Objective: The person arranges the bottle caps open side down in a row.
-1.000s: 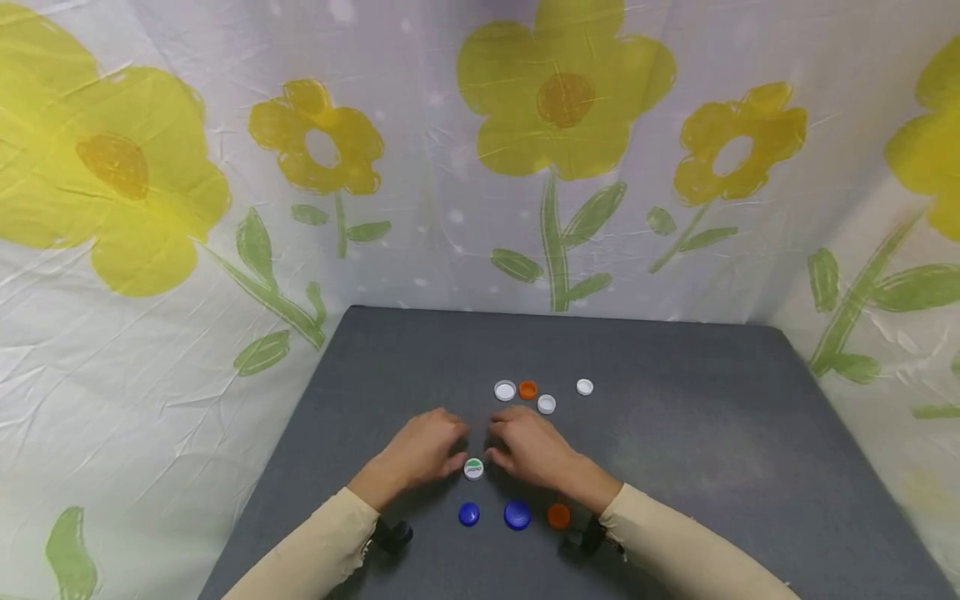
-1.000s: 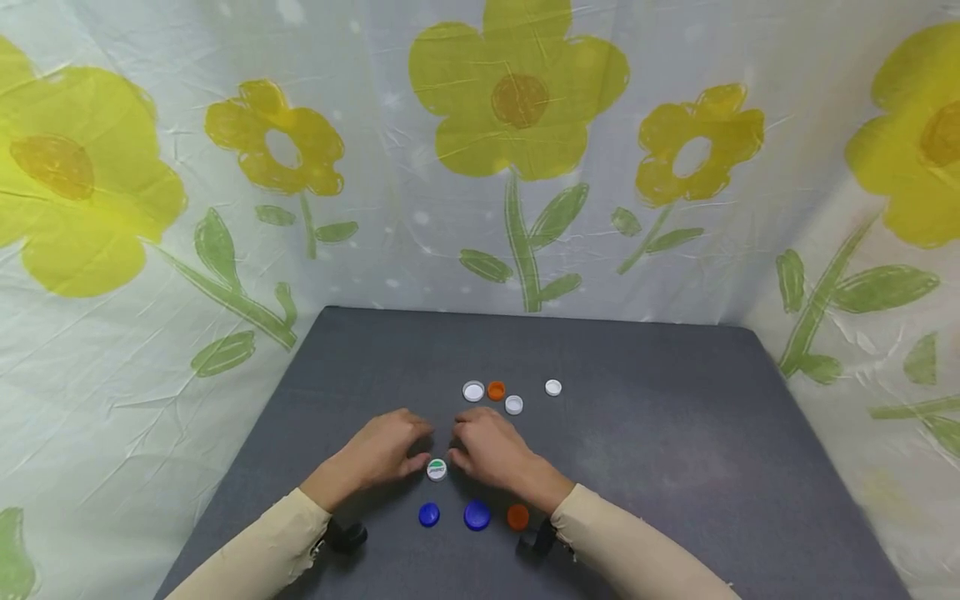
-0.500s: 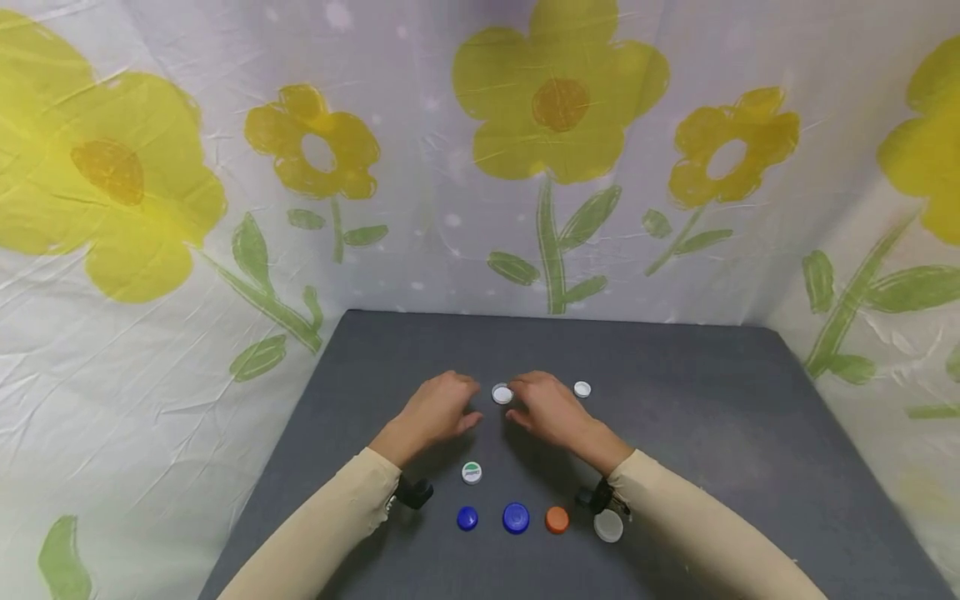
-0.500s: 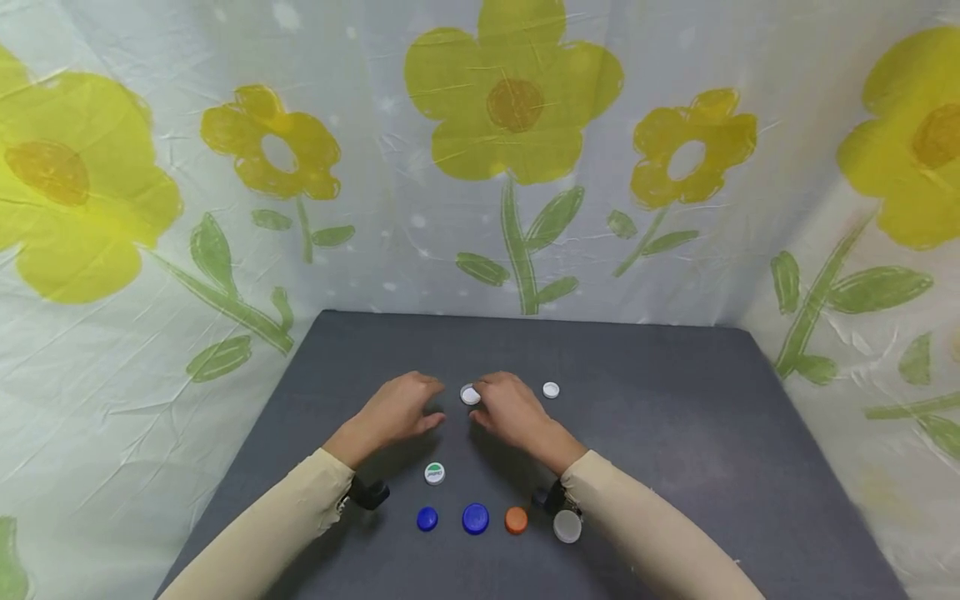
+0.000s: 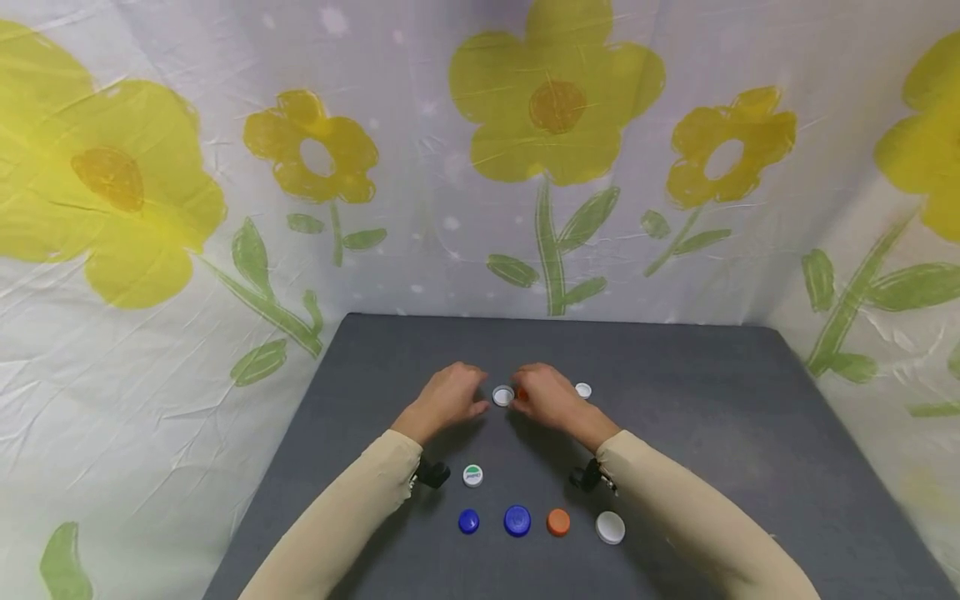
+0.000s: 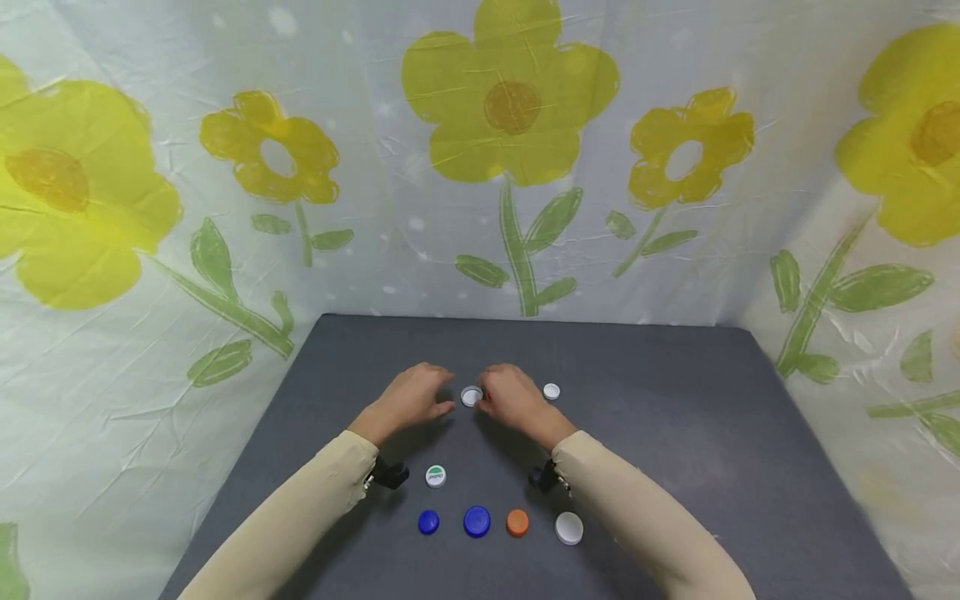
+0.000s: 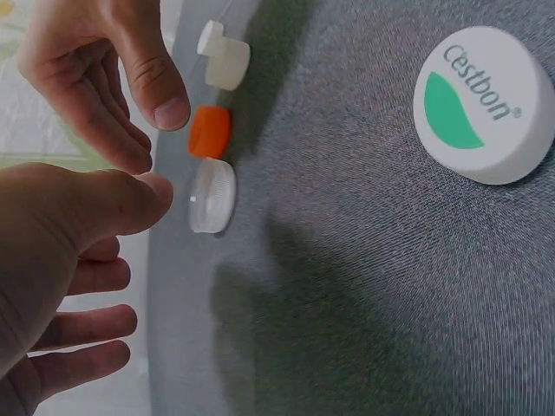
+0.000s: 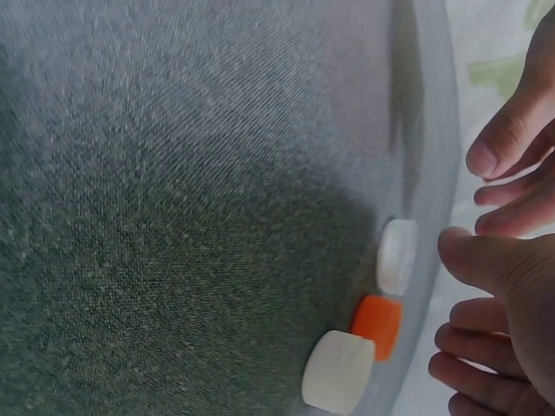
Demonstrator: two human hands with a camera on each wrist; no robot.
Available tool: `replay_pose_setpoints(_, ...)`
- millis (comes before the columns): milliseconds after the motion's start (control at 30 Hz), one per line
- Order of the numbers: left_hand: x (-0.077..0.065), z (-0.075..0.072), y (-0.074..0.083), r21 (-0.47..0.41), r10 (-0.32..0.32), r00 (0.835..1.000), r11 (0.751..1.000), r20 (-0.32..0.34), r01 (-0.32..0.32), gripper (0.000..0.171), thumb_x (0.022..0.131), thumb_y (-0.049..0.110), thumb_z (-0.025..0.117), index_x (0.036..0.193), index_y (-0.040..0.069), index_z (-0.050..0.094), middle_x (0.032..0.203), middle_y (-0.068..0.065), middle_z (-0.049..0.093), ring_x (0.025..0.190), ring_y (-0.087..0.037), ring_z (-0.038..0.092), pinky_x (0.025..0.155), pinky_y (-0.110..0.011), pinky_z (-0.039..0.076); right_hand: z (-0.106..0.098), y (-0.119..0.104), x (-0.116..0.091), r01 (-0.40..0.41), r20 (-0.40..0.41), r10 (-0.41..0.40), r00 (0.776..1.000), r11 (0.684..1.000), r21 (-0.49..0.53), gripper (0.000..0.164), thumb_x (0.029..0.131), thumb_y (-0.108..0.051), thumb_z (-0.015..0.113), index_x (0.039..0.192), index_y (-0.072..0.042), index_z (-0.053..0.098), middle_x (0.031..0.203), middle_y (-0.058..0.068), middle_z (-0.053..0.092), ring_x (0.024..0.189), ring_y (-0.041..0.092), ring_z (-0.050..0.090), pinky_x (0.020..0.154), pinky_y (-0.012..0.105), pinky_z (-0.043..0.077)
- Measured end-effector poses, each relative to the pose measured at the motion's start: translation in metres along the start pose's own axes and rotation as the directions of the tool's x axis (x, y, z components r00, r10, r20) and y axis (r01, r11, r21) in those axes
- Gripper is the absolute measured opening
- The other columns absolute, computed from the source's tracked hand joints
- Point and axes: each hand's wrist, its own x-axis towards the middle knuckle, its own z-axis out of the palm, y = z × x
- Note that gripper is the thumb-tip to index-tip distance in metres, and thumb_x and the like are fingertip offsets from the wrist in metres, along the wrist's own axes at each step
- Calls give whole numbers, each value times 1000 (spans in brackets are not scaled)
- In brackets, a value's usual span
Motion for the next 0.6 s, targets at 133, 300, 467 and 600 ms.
replay_pose_setpoints(133,8,11,-1,-18,-38,999,999,34,38,37,93,31,90,117,5,79,106,-10,80,100,-29,77,83,-48,64,5,1,4,-12,34,11,999,1000,22,22,86,-14,92,95,-1,75,97,12,76,90,32,75,82,49,60)
replay_pose_setpoints(300,15,21,1,-34,-68,996,997,58,70,28,93,28,90,105,7,77,101,-10,79,97,-30,76,81,-50,63,11,1,9,-43,71,41,997,999,22,21,85,-14,91,85,-7,72,84,5,70,81,27,71,77,47,57)
replay_pose_setpoints(467,22,27,3,-16,-66,996,998,62,67,25,93,29,89,100,8,77,98,-11,79,97,-30,76,82,-49,63,17,2,12,-82,101,82,992,997,-2,24,87,-17,93,83,-10,71,82,4,69,81,25,70,79,46,56)
replay_pose_setpoints(600,25,32,3,-24,-73,994,997,80,75,23,93,28,90,98,9,78,95,-9,78,93,-28,75,81,-49,62,20,3,11,-71,81,71,994,997,-8,26,85,-17,93,80,-10,69,81,7,70,81,29,72,78,48,58)
